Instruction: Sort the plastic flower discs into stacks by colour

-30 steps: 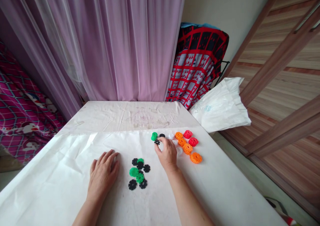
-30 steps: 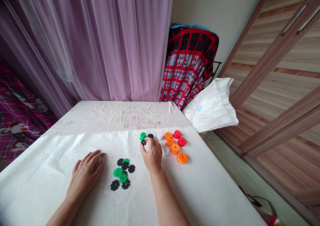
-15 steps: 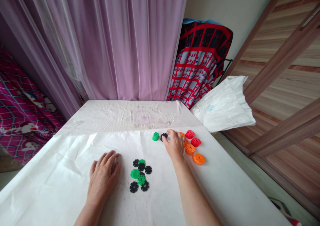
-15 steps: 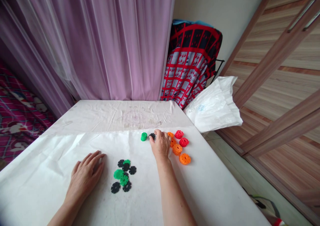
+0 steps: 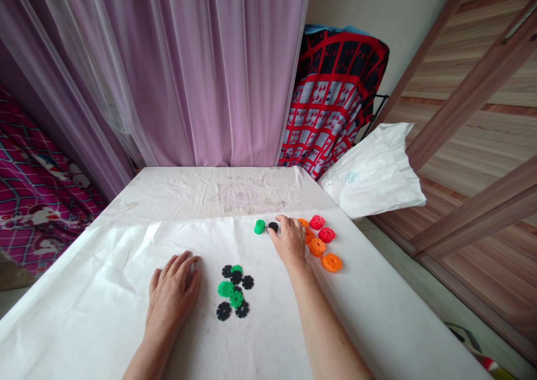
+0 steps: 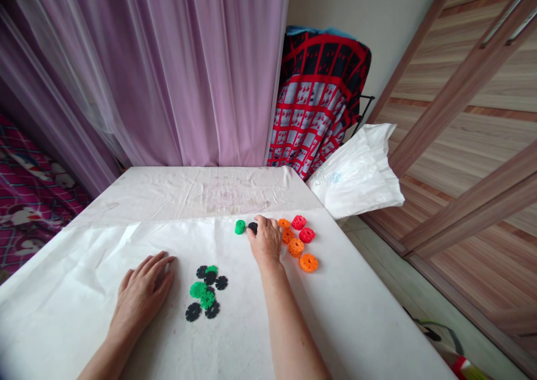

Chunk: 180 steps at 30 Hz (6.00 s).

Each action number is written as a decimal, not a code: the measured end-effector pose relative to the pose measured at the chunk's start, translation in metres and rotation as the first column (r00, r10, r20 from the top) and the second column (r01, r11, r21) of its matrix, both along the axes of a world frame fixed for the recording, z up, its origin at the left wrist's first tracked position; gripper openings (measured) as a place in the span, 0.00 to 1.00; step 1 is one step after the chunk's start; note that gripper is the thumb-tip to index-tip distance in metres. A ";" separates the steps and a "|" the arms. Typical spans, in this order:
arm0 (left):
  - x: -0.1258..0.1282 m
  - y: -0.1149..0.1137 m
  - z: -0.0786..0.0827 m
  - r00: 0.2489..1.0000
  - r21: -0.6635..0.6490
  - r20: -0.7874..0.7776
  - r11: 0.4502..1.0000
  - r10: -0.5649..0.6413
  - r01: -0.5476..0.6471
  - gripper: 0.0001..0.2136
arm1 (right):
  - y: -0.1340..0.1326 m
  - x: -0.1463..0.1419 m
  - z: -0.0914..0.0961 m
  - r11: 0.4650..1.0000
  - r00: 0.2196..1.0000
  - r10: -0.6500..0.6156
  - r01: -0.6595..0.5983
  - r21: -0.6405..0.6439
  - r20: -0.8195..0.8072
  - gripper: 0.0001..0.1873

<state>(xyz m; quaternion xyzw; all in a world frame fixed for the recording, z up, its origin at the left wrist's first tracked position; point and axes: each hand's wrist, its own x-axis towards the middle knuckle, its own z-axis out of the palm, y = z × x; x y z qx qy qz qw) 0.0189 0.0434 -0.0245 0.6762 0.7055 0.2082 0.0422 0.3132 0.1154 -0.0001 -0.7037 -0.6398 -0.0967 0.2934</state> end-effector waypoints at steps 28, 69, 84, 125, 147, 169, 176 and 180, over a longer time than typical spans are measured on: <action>0.000 0.001 0.013 0.999 -0.017 0.041 0.999 -0.036 0.036 0.18 | -0.060 -0.071 0.057 0.605 0.846 0.509 -0.481 -0.634 -0.156 0.12; -0.001 0.004 0.008 0.998 0.020 0.064 1.000 -0.019 0.018 0.16 | 0.018 0.010 0.066 0.800 0.968 0.229 -0.128 -0.586 0.101 0.23; 0.000 0.003 0.011 0.997 0.010 0.070 1.000 -0.018 0.017 0.16 | 0.009 0.004 0.080 0.814 0.964 0.215 -0.088 -0.574 0.157 0.18; -0.002 0.003 0.010 0.997 -0.001 0.080 1.000 -0.021 0.021 0.17 | 0.016 0.021 0.059 0.876 0.986 0.164 -0.164 -0.453 -0.040 0.23; 0.002 0.002 0.016 0.997 0.002 0.075 1.000 -0.023 0.023 0.16 | -0.079 -0.050 0.009 0.788 0.888 0.357 -0.453 -0.416 -0.292 0.18; 0.002 0.002 0.013 0.995 0.025 0.088 0.999 -0.038 0.036 0.17 | -0.003 -0.013 0.055 0.931 0.960 0.257 -0.216 -0.296 0.108 0.09; 0.002 0.002 0.012 0.995 0.034 0.092 0.999 -0.025 0.022 0.16 | 0.026 -0.005 0.050 0.918 0.958 0.264 -0.213 -0.335 0.115 0.10; 0.002 0.001 0.014 0.996 0.022 0.090 0.999 -0.025 0.023 0.16 | 0.030 -0.006 0.047 0.909 0.956 0.269 -0.213 -0.358 0.117 0.11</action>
